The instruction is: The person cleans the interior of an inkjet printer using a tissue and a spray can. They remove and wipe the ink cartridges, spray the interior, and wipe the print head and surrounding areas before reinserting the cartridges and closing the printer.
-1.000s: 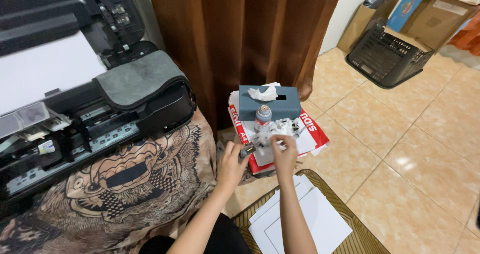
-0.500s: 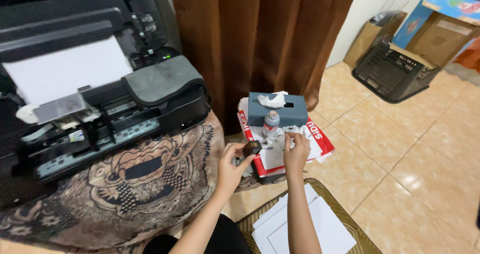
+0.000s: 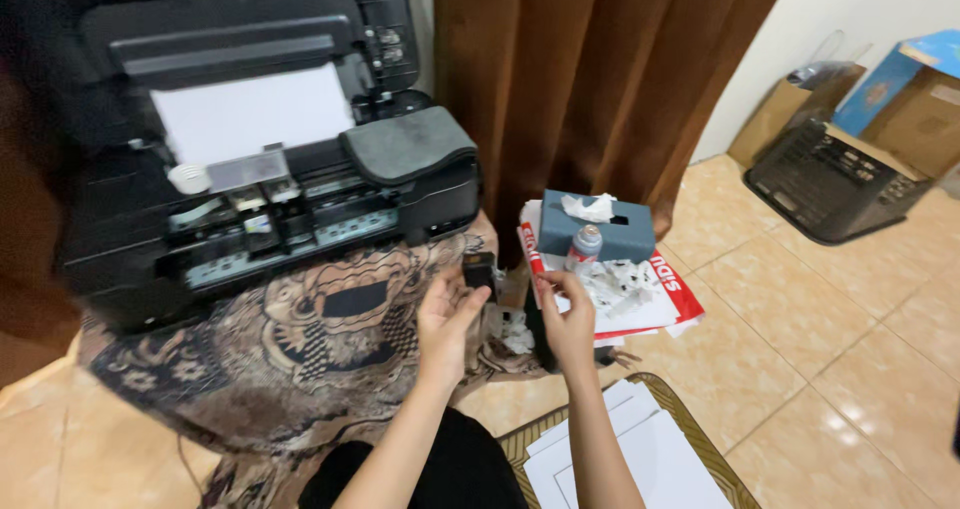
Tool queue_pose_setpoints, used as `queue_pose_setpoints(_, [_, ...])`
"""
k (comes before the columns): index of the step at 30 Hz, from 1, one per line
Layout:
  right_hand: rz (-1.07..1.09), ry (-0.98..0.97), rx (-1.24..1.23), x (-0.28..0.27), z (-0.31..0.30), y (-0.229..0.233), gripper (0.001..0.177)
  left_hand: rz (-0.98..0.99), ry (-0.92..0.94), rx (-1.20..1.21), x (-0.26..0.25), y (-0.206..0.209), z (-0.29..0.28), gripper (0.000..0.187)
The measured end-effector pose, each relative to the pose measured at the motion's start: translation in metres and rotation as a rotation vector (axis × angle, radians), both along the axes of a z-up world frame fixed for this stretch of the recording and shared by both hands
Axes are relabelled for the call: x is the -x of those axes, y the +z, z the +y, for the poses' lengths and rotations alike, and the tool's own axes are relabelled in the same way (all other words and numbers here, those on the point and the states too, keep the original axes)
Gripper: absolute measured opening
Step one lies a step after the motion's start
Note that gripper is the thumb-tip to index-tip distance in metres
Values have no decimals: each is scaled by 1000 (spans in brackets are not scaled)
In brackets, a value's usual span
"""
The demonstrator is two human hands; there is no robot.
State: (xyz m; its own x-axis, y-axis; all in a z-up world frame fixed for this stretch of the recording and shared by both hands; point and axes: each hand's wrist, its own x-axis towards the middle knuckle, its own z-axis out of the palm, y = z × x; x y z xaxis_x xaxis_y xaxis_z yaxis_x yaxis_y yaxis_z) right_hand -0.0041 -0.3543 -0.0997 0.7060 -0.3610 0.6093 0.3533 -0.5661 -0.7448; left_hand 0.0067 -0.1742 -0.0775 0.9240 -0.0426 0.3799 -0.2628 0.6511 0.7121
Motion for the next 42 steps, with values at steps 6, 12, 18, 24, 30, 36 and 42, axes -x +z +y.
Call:
queue_pose_setpoints(6, [18, 649, -220, 18, 92, 28, 27, 103, 0, 237, 8, 12, 59, 42])
queue_pose_setpoints(12, [-69, 755, -428, 24, 172, 55, 44, 121, 105, 257, 14, 17, 107, 33])
queue_pose_setpoints(18, [-90, 796, -424, 21, 209, 74, 32, 131, 83, 347, 17, 17, 143, 33])
queue_pose_setpoints(24, [-109, 773, -348, 23, 221, 79, 38, 141, 14, 380, 18, 14, 159, 28])
queue_pose_setpoints(30, [-194, 688, -202, 27, 229, 88, 45, 118, 0, 411, 20, 17, 151, 31])
queue_pose_setpoints(36, [-245, 573, -177, 29, 236, 94, 35, 224, 133, 337, 16, 25, 149, 35])
queue_pose_setpoints(42, [-244, 613, -247, 8, 240, 94, 31, 235, 218, 175, 9, 40, 163, 41])
